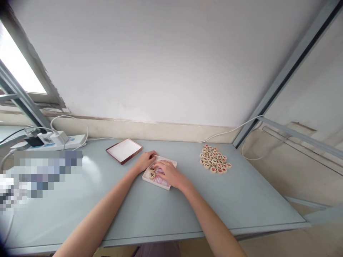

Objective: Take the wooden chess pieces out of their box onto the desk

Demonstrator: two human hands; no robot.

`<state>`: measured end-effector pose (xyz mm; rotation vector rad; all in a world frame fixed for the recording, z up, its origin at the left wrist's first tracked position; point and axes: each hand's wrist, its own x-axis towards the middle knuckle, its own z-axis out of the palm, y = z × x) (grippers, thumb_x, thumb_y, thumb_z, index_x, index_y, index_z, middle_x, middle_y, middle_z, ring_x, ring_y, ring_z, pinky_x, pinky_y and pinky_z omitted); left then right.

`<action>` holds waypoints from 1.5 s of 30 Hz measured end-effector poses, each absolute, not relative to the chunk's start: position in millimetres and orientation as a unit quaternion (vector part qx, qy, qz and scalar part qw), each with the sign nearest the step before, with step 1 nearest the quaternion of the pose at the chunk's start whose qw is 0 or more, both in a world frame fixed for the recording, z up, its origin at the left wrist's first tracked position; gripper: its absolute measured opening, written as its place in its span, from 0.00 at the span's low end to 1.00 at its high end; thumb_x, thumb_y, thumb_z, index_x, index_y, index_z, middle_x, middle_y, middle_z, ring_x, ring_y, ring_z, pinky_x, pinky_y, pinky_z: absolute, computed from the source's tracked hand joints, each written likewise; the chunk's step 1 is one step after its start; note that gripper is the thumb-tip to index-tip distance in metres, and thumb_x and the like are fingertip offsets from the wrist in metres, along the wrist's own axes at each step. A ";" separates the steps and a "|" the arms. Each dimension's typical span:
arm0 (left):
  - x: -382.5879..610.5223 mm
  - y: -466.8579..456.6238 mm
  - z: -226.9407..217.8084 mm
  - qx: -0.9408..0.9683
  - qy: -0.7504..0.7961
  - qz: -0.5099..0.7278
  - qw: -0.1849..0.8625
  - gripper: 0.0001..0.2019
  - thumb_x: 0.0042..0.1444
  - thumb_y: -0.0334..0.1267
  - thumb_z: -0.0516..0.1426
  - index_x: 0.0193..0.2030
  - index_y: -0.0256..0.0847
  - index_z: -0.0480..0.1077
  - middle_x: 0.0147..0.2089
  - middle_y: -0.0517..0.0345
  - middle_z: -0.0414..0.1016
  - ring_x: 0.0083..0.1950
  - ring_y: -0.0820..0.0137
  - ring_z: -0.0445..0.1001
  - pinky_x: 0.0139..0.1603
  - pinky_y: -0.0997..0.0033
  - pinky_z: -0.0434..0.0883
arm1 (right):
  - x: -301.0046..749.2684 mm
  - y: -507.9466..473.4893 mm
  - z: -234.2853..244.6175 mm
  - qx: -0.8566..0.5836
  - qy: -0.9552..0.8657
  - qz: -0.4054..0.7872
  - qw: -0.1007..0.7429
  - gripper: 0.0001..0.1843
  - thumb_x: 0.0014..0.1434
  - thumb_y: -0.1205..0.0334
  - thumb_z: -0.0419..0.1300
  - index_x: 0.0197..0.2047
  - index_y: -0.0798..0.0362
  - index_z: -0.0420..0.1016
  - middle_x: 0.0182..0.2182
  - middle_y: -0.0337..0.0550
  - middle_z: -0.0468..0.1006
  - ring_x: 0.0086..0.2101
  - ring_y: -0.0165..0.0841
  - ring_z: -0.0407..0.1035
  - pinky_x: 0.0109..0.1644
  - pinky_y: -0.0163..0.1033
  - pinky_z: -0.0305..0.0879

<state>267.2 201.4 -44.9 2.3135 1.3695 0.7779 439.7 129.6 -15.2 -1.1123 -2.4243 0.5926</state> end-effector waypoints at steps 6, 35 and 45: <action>267.7 199.4 -43.0 0.807 0.500 0.266 0.165 0.12 0.52 0.33 0.47 0.40 0.39 0.70 0.32 0.57 0.74 0.34 0.70 0.70 0.35 0.74 0.62 | 431.9 129.3 -17.3 -0.388 -0.893 0.146 0.176 0.16 0.58 0.64 0.54 0.50 0.45 0.66 0.48 0.40 0.70 0.51 0.33 0.59 0.55 0.43 0.50; 273.1 192.3 -31.4 0.791 0.551 0.224 0.143 0.12 0.54 0.33 0.47 0.41 0.40 0.69 0.32 0.55 0.74 0.35 0.68 0.70 0.37 0.71 0.62 | 539.7 154.8 0.7 -0.630 -0.760 -0.114 0.115 0.12 0.51 0.73 0.53 0.38 0.53 0.73 0.44 0.49 0.71 0.46 0.42 0.60 0.49 0.49 0.51; 272.8 195.3 -38.8 0.794 0.546 0.234 0.134 0.11 0.55 0.35 0.47 0.41 0.40 0.69 0.32 0.56 0.74 0.35 0.68 0.70 0.37 0.72 0.62 | 424.3 122.5 -11.5 -0.322 -0.882 0.259 0.226 0.15 0.53 0.69 0.54 0.41 0.43 0.71 0.41 0.31 0.74 0.42 0.30 0.66 0.48 0.33 0.60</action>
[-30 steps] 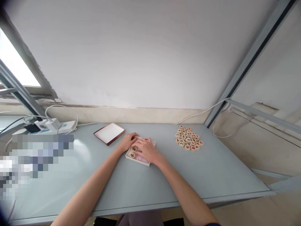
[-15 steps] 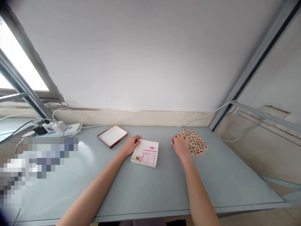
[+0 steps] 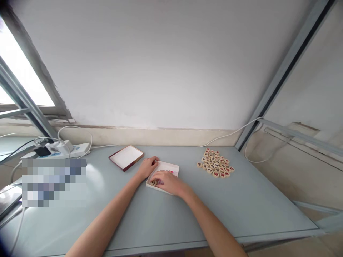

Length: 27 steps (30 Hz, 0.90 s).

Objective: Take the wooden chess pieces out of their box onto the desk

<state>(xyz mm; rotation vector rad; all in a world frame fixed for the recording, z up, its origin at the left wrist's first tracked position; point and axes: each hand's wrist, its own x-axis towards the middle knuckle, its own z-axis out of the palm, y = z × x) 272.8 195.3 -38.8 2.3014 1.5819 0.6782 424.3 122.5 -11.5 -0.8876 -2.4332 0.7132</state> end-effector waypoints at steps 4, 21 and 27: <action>274.0 193.5 -36.0 0.797 0.544 0.231 0.128 0.11 0.55 0.34 0.47 0.40 0.40 0.68 0.33 0.56 0.74 0.36 0.68 0.70 0.36 0.72 0.62 | 446.6 132.8 -4.0 -0.388 -0.846 0.214 0.297 0.14 0.53 0.65 0.56 0.44 0.46 0.70 0.40 0.36 0.73 0.40 0.30 0.66 0.48 0.36 0.61; 271.4 192.6 -38.3 0.765 0.570 0.262 0.144 0.11 0.56 0.35 0.45 0.38 0.39 0.68 0.43 0.52 0.71 0.40 0.68 0.70 0.37 0.71 0.63 | 535.9 164.5 -20.2 -0.647 -0.736 -0.076 0.184 0.14 0.57 0.69 0.49 0.42 0.50 0.71 0.44 0.47 0.69 0.46 0.41 0.59 0.48 0.48 0.53; 271.9 192.0 -38.8 0.773 0.570 0.247 0.127 0.12 0.57 0.36 0.45 0.40 0.40 0.67 0.43 0.53 0.71 0.41 0.68 0.70 0.39 0.72 0.64 | 477.8 153.6 -13.5 -0.461 -0.829 0.221 0.226 0.15 0.57 0.58 0.50 0.46 0.51 0.68 0.44 0.44 0.69 0.42 0.34 0.64 0.47 0.38 0.60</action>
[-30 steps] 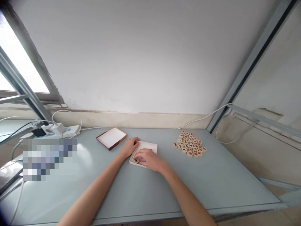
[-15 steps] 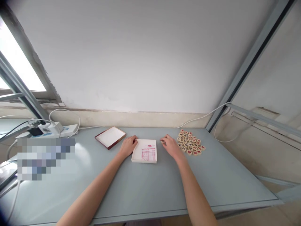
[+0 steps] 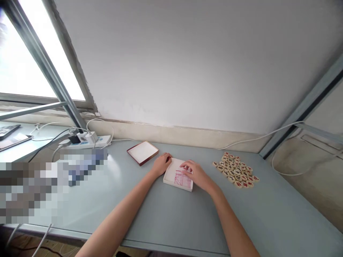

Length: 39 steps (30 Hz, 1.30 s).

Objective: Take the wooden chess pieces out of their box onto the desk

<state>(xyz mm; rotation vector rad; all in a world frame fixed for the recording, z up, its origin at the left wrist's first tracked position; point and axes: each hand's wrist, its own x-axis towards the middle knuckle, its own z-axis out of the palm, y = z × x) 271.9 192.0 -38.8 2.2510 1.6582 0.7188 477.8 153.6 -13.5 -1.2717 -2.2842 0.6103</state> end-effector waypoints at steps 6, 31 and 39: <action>272.1 191.1 -42.3 0.794 0.547 0.244 0.105 0.12 0.58 0.40 0.44 0.40 0.42 0.66 0.42 0.56 0.72 0.40 0.69 0.71 0.38 0.71 0.64 | 477.6 147.1 -27.6 -0.464 -0.836 0.254 0.147 0.28 0.51 0.57 0.56 0.57 0.49 0.59 0.56 0.45 0.57 0.57 0.37 0.50 0.60 0.42 0.48; 256.2 197.3 -32.2 0.773 0.529 0.348 -0.045 0.12 0.61 0.35 0.42 0.48 0.41 0.60 0.44 0.55 0.66 0.46 0.67 0.67 0.44 0.65 0.62 | 531.3 158.9 -9.0 -0.580 -0.785 -0.036 0.215 0.21 0.57 0.56 0.52 0.54 0.47 0.60 0.42 0.44 0.72 0.43 0.38 0.65 0.44 0.41 0.54; 258.9 195.0 -35.5 0.759 0.527 0.379 -0.050 0.11 0.60 0.33 0.41 0.43 0.42 0.62 0.42 0.55 0.67 0.44 0.67 0.69 0.43 0.65 0.63 | 530.1 154.9 -6.0 -0.651 -0.721 -0.158 0.176 0.14 0.59 0.53 0.50 0.33 0.53 0.70 0.32 0.46 0.72 0.37 0.38 0.66 0.42 0.42 0.54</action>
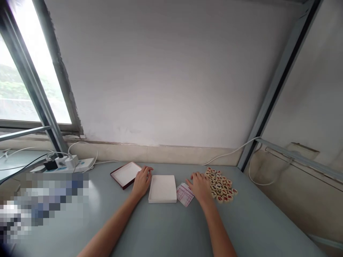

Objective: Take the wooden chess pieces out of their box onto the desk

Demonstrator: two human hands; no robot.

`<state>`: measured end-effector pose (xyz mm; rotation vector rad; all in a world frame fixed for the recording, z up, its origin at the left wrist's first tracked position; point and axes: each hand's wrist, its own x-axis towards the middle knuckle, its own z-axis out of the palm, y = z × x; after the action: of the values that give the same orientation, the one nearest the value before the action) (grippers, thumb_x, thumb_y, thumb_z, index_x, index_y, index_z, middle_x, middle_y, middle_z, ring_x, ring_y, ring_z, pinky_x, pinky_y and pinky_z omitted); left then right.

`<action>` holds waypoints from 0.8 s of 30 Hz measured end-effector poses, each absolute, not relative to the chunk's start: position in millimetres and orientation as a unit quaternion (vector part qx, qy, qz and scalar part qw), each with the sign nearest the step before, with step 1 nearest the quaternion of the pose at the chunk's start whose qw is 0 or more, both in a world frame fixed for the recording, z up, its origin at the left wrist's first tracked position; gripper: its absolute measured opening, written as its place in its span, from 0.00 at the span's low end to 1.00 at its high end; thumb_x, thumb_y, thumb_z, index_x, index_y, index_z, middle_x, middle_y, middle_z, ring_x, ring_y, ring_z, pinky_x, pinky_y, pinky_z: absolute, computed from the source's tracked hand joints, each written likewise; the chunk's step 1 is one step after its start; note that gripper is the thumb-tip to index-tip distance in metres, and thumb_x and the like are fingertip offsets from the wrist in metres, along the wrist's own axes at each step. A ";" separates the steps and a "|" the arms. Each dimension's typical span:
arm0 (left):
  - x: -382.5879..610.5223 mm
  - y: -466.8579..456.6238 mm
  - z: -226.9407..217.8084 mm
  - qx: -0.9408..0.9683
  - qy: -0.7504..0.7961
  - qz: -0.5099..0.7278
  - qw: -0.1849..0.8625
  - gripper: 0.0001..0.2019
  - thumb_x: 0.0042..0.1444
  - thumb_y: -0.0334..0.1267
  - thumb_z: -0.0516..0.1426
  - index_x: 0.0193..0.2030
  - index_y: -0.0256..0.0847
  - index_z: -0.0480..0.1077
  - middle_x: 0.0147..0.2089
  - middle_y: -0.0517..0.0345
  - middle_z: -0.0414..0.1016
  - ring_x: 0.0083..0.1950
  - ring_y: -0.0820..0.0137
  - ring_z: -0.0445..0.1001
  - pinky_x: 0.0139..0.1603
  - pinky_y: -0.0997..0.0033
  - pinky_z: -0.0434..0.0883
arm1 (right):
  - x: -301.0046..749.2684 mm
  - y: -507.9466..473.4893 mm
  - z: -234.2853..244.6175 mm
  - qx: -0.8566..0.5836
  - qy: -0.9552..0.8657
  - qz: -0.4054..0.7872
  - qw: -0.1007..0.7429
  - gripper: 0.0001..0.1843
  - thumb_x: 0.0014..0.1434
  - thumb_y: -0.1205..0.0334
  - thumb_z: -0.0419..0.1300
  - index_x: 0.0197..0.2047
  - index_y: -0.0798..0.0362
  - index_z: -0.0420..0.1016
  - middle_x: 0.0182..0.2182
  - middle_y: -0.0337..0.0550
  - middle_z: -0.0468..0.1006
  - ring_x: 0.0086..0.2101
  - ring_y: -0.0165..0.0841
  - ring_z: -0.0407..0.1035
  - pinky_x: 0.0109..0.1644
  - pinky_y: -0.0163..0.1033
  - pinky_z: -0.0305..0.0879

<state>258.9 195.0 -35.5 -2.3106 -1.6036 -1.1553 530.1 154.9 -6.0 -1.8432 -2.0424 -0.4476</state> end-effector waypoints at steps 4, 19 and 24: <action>260.9 197.4 -43.4 -0.751 -0.533 -0.388 0.037 0.12 0.62 0.39 0.41 0.46 0.41 0.60 0.40 0.56 0.69 0.42 0.66 0.70 0.43 0.66 0.64 | 522.5 153.6 -15.5 -0.673 -0.711 -0.149 0.141 0.17 0.54 0.48 0.55 0.28 0.53 0.72 0.35 0.48 0.71 0.40 0.41 0.64 0.44 0.44 0.53; 260.6 195.6 -48.3 -0.795 -0.525 -0.283 -0.106 0.20 0.58 0.51 0.44 0.48 0.40 0.63 0.44 0.51 0.63 0.49 0.63 0.65 0.51 0.62 0.62 | 536.6 155.5 0.7 -0.644 -0.689 -0.187 0.275 0.11 0.59 0.54 0.51 0.33 0.51 0.70 0.30 0.47 0.75 0.39 0.40 0.66 0.48 0.46 0.50; 259.4 195.2 -46.8 -0.822 -0.469 -0.278 -0.164 0.21 0.57 0.53 0.45 0.48 0.43 0.65 0.43 0.54 0.63 0.47 0.65 0.65 0.52 0.61 0.61 | 508.5 158.3 -0.2 -0.560 -0.730 0.009 0.391 0.10 0.55 0.53 0.55 0.34 0.51 0.71 0.33 0.42 0.76 0.34 0.33 0.67 0.43 0.38 0.56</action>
<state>259.4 195.2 -46.8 -2.8929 -1.6499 -0.9790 508.5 158.3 -0.2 -1.4237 -1.8553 0.0216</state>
